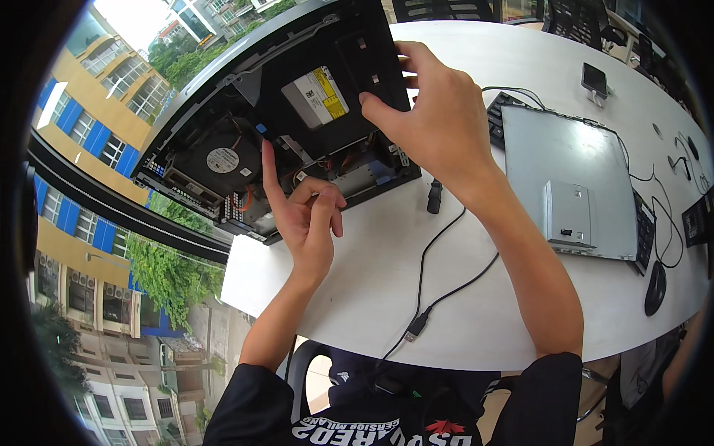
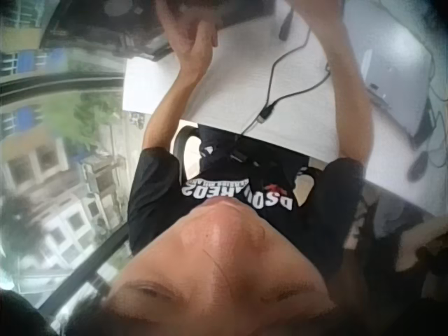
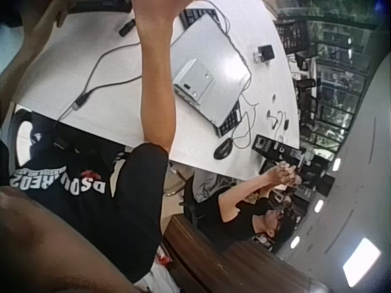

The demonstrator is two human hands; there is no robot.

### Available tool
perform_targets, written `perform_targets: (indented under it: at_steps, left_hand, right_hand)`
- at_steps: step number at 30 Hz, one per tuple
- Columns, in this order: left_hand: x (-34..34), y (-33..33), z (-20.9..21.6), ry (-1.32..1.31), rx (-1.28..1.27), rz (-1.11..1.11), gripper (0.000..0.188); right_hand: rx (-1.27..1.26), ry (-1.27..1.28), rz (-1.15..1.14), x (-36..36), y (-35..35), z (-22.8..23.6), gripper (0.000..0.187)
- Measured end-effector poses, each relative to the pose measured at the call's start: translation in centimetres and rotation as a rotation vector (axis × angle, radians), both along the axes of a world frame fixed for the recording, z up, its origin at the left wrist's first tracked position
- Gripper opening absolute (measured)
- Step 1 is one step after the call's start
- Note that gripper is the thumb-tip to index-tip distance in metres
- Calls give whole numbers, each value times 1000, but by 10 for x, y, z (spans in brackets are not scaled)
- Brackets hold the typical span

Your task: The person reassembles a computer by installing the optical drive, connecting SATA and power cables, and then sliding the side panel back onto the case.

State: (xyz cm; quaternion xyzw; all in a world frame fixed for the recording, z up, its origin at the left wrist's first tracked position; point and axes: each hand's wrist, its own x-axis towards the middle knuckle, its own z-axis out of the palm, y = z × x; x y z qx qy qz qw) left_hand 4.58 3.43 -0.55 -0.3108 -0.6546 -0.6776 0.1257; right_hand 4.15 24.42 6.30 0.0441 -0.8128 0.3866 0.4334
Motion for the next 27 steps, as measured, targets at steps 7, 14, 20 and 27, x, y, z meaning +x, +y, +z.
perform_targets:
  at_steps: [7,14,20,27]
  left_hand:
    - [0,0,-6,9,-29,43,76]
    - [2,3,-6,-55,-2,86,74]
    - [5,1,1,-179,36,44,78]
    - [-1,0,1,-164,-17,39,74]
  right_hand:
    - [-15,-15,8,1,-1,2,58]
    - [-16,-20,19,0,0,1,57]
    - [3,-81,10,3,0,3,58]
    - [38,-59,-4,2,-1,1,57]
